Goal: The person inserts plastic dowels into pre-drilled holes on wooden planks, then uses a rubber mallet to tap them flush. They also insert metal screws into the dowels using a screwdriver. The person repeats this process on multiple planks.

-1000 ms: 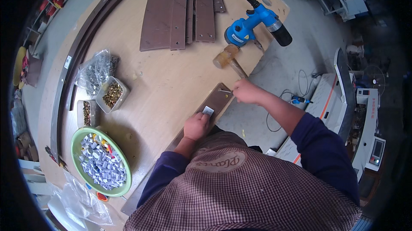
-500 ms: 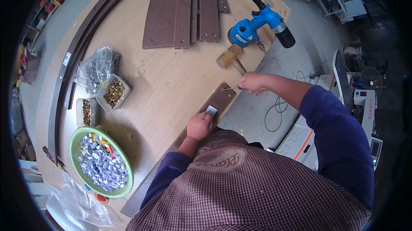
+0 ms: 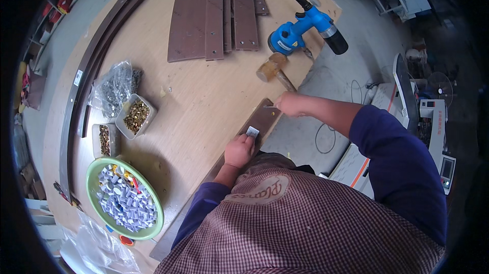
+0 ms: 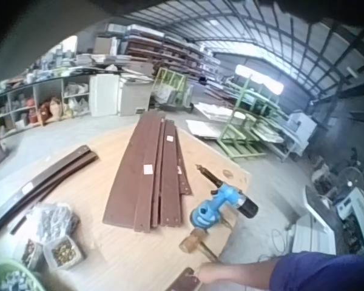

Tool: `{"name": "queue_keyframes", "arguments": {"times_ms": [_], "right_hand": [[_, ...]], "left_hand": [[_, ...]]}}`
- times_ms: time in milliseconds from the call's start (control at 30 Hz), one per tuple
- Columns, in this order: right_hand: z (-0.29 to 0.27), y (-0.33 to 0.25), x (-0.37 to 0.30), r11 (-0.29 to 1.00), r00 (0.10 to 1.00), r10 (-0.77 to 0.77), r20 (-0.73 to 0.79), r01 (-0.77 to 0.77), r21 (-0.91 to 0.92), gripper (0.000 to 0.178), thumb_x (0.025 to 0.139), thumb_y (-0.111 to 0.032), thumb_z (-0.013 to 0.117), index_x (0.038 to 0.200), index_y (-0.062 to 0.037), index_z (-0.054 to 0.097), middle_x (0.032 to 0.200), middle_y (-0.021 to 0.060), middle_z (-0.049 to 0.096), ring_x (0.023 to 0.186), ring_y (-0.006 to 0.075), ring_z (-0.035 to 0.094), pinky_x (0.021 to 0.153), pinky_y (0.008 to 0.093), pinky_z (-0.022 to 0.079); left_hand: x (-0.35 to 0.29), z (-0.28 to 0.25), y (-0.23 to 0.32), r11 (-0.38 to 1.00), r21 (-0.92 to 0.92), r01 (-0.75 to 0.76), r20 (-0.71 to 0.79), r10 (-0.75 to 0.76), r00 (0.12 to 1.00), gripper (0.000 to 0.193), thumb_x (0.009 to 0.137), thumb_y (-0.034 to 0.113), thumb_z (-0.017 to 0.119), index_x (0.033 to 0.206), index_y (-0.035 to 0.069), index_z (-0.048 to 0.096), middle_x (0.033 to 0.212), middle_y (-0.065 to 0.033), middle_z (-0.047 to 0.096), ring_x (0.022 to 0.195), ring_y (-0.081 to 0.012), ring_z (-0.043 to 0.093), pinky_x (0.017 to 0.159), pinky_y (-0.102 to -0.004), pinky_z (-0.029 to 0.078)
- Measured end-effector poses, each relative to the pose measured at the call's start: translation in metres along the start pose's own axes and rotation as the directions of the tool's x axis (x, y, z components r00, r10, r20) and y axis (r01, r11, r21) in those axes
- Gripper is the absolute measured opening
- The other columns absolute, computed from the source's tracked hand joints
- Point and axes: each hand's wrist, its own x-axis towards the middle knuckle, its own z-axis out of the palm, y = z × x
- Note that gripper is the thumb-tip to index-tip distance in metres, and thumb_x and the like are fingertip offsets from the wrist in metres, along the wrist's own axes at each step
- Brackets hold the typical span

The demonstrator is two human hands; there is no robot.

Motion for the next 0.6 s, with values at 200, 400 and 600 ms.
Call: {"name": "queue_keyframes", "arguments": {"times_ms": [200, 400, 600], "right_hand": [[0.011, 0.009, 0.012, 0.941, 0.986, -0.157, 0.049, 0.164, -0.295, 0.022, 0.084, -0.008, 0.049, 0.096, -0.0031, 0.067, 0.082, 0.015, 0.066, 0.069, 0.0291, 0.066, 0.061, 0.0404, 0.054], [-0.014, -0.003, -0.04, 0.991, 0.961, -0.034, -0.273, 0.068, 0.118, 0.027, 0.081, -0.007, 0.054, 0.102, -0.003, 0.07, 0.091, 0.0203, 0.069, 0.081, 0.035, 0.068, 0.071, 0.0445, 0.054], [0.009, -0.03, -0.112, 0.845, 0.881, 0.231, -0.414, 0.03, 0.535, 0.032, 0.09, -0.017, 0.052, 0.119, -0.0068, 0.063, 0.1, 0.0238, 0.067, 0.093, 0.0389, 0.065, 0.081, 0.0448, 0.052]], "left_hand": [[0.001, -0.001, 0.003, 1.0, 0.005, 0.021, 0.013, -0.021, 1.0, 0.01, 0.083, 0.02, 0.064, 0.083, 0.01, 0.062, 0.076, -0.0075, 0.057, 0.071, -0.0294, 0.061, 0.06, -0.0429, 0.052], [0.0, -0.001, 0.006, 0.998, 0.037, 0.043, 0.018, -0.044, 0.999, 0.011, 0.084, 0.02, 0.063, 0.08, 0.01, 0.061, 0.075, -0.0082, 0.057, 0.071, -0.0303, 0.061, 0.06, -0.0432, 0.052], [0.006, -0.003, 0.004, 0.999, -0.024, 0.039, -0.032, -0.04, 0.999, 0.011, 0.088, 0.021, 0.061, 0.084, 0.011, 0.062, 0.076, -0.0078, 0.057, 0.071, -0.0282, 0.061, 0.063, -0.0416, 0.051]]}}
